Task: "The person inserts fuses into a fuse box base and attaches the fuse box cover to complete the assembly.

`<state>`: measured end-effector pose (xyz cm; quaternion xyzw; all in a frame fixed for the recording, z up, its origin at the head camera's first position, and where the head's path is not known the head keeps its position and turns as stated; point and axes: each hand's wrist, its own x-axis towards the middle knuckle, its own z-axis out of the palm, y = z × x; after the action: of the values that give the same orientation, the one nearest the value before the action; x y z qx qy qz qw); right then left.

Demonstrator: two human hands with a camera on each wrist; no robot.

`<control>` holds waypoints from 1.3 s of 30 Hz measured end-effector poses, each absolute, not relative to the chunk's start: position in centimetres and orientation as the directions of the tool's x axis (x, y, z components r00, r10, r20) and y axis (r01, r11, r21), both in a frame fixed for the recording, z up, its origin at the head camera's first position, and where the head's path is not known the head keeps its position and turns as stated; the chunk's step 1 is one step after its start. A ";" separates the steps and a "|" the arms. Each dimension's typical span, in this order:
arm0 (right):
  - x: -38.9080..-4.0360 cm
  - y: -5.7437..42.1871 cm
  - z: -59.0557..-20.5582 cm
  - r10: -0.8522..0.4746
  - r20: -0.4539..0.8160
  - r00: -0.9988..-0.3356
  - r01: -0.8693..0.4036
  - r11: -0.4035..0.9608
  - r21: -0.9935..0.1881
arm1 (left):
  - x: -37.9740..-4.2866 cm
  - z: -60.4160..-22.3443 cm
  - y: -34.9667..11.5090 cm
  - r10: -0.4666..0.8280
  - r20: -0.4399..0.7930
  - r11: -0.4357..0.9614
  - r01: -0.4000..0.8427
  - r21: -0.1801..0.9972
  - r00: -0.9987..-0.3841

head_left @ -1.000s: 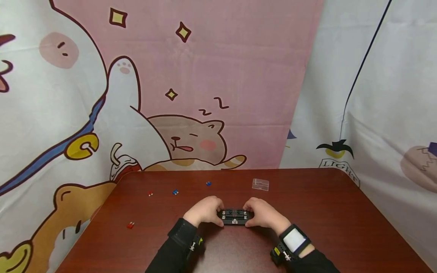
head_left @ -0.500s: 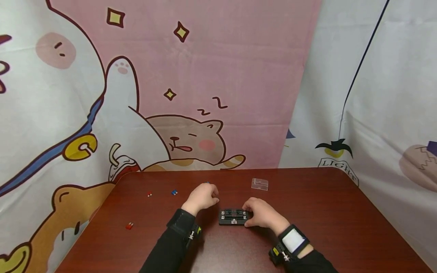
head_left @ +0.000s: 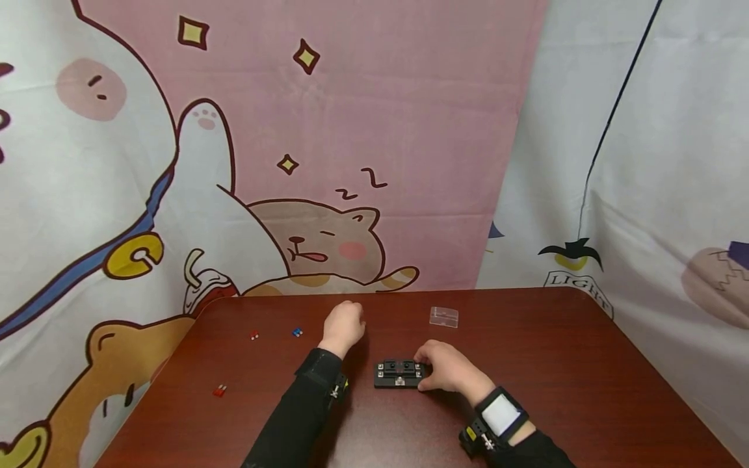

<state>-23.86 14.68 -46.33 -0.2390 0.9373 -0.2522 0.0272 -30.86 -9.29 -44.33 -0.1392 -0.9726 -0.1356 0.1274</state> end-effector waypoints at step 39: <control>-24.1 14.9 -46.5 -0.478 0.074 -0.875 -0.452 0.755 -0.474 | -34.4 -46.0 -8.1 0.203 0.203 0.973 0.174 -0.152 -0.958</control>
<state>-24.07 14.93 -46.51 -0.2483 0.9365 -0.2462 0.0256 -34.41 -8.14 -46.03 -0.0953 -0.9872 0.0664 0.1090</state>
